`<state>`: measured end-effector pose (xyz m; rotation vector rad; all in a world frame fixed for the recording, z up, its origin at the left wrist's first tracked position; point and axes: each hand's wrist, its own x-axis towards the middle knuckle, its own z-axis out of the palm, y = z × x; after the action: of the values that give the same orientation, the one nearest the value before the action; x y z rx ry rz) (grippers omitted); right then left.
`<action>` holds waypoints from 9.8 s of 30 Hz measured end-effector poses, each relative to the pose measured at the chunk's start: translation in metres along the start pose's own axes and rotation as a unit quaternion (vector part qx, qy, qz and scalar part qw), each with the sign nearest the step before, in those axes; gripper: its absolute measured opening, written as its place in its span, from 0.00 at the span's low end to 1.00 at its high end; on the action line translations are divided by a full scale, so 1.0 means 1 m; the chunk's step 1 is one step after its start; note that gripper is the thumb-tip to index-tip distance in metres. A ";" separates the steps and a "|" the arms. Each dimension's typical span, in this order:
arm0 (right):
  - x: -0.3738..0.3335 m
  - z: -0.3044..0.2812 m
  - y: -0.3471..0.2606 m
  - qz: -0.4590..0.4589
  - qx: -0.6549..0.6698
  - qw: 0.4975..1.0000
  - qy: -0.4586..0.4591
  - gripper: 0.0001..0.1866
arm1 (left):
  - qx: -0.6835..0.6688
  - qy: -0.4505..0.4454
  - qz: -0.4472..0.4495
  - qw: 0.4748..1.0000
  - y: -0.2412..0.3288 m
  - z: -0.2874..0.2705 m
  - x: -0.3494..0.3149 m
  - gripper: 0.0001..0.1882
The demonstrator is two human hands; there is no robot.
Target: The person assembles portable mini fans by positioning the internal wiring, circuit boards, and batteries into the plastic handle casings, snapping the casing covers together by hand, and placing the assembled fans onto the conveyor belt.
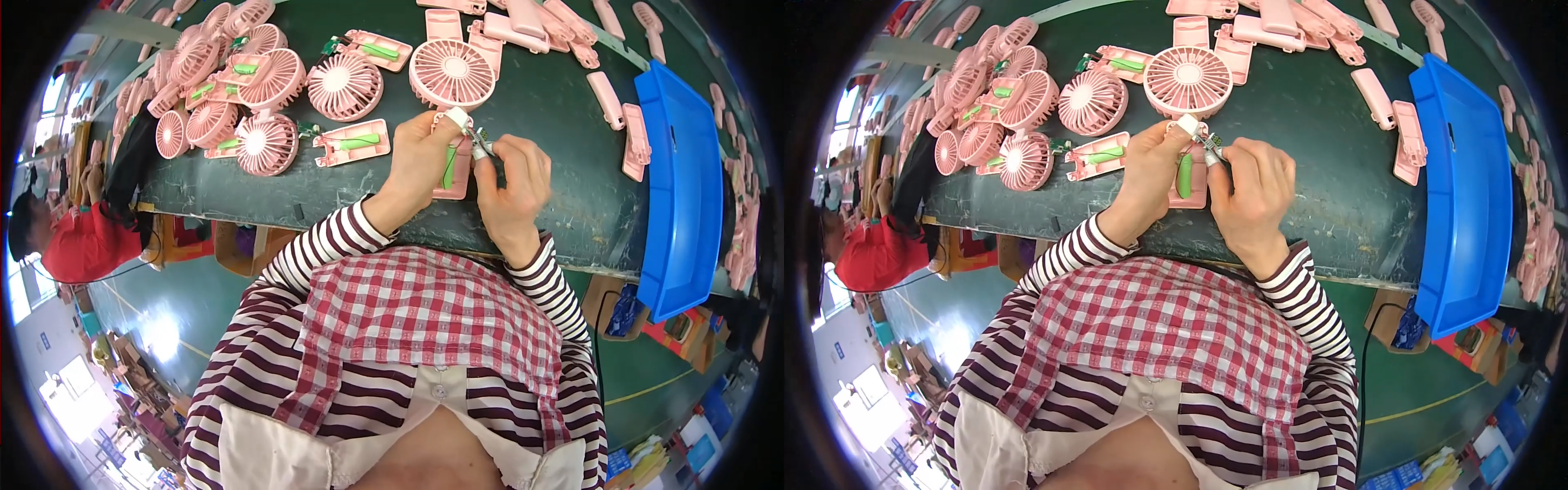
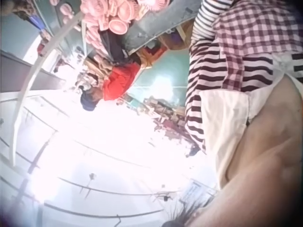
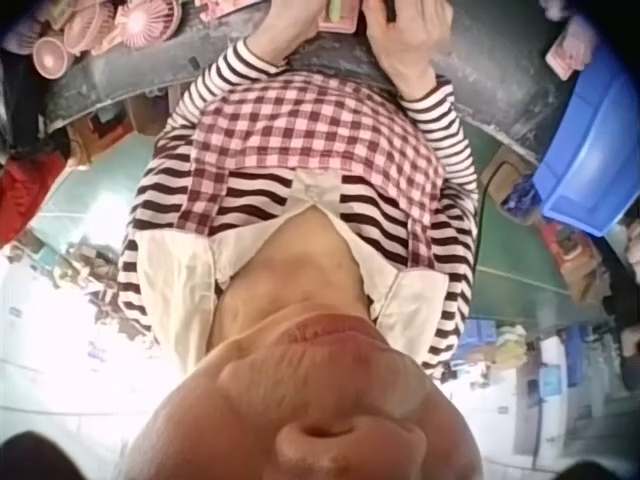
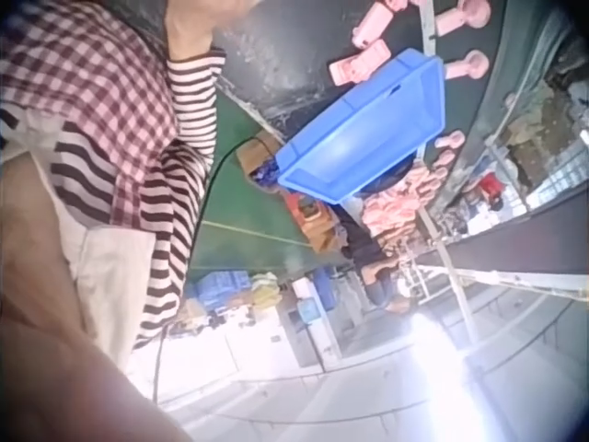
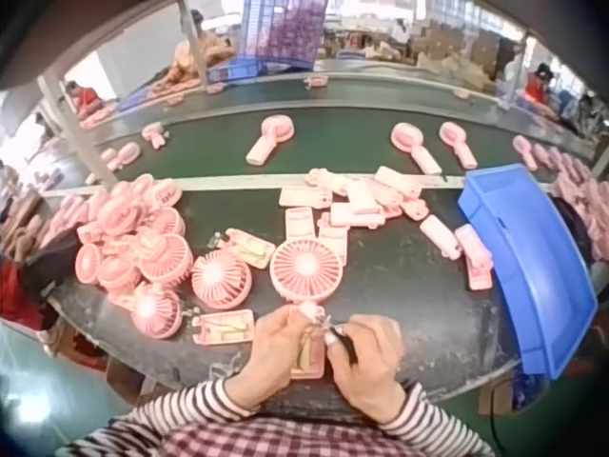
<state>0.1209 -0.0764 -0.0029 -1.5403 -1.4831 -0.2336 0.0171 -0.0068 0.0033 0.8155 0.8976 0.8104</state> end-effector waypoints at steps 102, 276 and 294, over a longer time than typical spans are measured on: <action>0.033 -0.027 -0.002 -0.106 0.058 0.939 -0.322 0.13 | 0.024 -0.146 -0.218 0.965 0.017 -0.023 -0.017 0.14; 0.069 0.027 0.054 -0.036 -0.119 0.982 -0.144 0.17 | 0.053 -0.109 -0.197 0.973 0.014 -0.038 0.000 0.10; 0.018 -0.035 0.042 0.107 -0.068 0.959 -0.255 0.27 | 0.020 -0.084 -0.195 0.977 0.010 -0.029 -0.001 0.09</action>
<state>0.1776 -0.0814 0.0080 -1.9576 -1.6967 0.2118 -0.0120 0.0044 0.0013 0.7002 0.8878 0.3759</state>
